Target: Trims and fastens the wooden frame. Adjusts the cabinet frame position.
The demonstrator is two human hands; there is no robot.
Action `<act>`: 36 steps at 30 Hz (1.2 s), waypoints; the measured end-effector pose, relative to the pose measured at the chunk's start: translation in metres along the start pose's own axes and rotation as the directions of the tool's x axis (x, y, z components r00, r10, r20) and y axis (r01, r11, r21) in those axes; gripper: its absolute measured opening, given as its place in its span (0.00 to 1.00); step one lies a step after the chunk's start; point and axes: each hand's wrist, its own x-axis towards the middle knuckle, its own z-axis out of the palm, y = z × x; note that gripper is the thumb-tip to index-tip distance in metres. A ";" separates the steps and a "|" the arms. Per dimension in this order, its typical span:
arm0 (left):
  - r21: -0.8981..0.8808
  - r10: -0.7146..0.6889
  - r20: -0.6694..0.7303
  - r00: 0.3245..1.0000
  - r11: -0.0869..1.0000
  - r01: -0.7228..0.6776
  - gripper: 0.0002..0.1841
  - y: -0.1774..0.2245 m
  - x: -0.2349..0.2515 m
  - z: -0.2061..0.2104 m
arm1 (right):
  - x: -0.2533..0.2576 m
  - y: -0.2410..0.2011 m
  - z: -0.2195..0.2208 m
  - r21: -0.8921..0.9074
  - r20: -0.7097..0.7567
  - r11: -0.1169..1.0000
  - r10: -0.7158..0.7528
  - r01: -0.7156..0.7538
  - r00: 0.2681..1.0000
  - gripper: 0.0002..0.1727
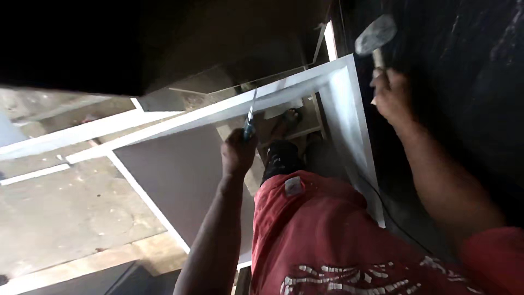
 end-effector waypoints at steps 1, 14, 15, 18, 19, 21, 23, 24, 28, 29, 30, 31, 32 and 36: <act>-0.012 -0.045 0.025 0.999 0.999 0.046 0.21 -0.015 -0.016 0.005 | -0.008 -0.001 -0.013 0.028 -0.046 1.000 -0.007 0.009 0.999 0.30; -0.249 -0.496 0.110 0.861 0.825 0.507 0.21 -0.170 -0.201 0.083 | -0.089 0.073 -0.054 0.247 0.128 0.869 0.410 -0.430 0.903 0.20; -0.265 -0.511 0.114 0.852 0.810 0.522 0.20 -0.175 -0.212 0.085 | -0.087 0.073 -0.051 0.225 0.136 0.865 0.428 -0.448 0.894 0.21; -0.348 -0.562 0.108 0.820 0.751 0.561 0.20 -0.191 -0.239 0.089 | -0.072 0.064 -0.047 0.162 0.146 0.871 0.443 -0.464 0.884 0.20; -0.373 -0.593 0.103 0.799 0.721 0.583 0.19 -0.194 -0.247 0.090 | -0.065 0.059 -0.047 0.148 0.151 0.871 0.449 -0.469 0.881 0.20; -0.431 -0.644 0.076 0.761 0.667 0.608 0.19 -0.196 -0.263 0.089 | -0.050 0.051 -0.044 0.136 0.153 0.873 0.449 -0.469 0.880 0.20; -0.489 -0.661 0.055 0.748 0.635 0.597 0.19 -0.194 -0.274 0.085 | -0.037 0.044 -0.038 0.155 0.148 0.873 0.442 -0.463 0.885 0.21; -0.499 -0.655 0.050 0.754 0.638 0.587 0.19 -0.192 -0.277 0.082 | -0.032 0.043 -0.034 0.181 0.144 0.870 0.438 -0.459 0.887 0.20; -0.491 -0.568 0.005 0.823 0.716 0.497 0.21 -0.167 -0.259 0.066 | -0.025 0.057 -0.025 0.349 0.264 0.817 0.385 -0.459 0.885 0.19; -0.491 -0.540 -0.011 0.841 0.736 0.466 0.22 -0.157 -0.250 0.060 | -0.028 0.066 -0.022 0.378 0.271 0.802 0.381 -0.462 0.884 0.22; -0.495 -0.510 -0.029 0.860 0.755 0.431 0.22 -0.146 -0.240 0.052 | -0.033 0.073 -0.019 0.390 0.254 0.794 0.393 -0.465 0.884 0.23; -0.492 -0.471 -0.050 0.881 0.779 0.389 0.20 -0.133 -0.229 0.044 | -0.039 0.080 -0.016 0.392 0.223 0.792 0.412 -0.468 0.884 0.22; -0.483 -0.420 -0.060 0.906 0.806 0.341 0.19 -0.119 -0.217 0.035 | -0.047 0.087 -0.014 0.383 0.190 0.799 0.424 -0.464 0.886 0.19; -0.390 -0.205 0.023 0.978 0.899 0.198 0.20 -0.057 -0.170 0.000 | -0.065 0.106 -0.011 0.297 0.140 0.841 0.430 -0.452 0.892 0.27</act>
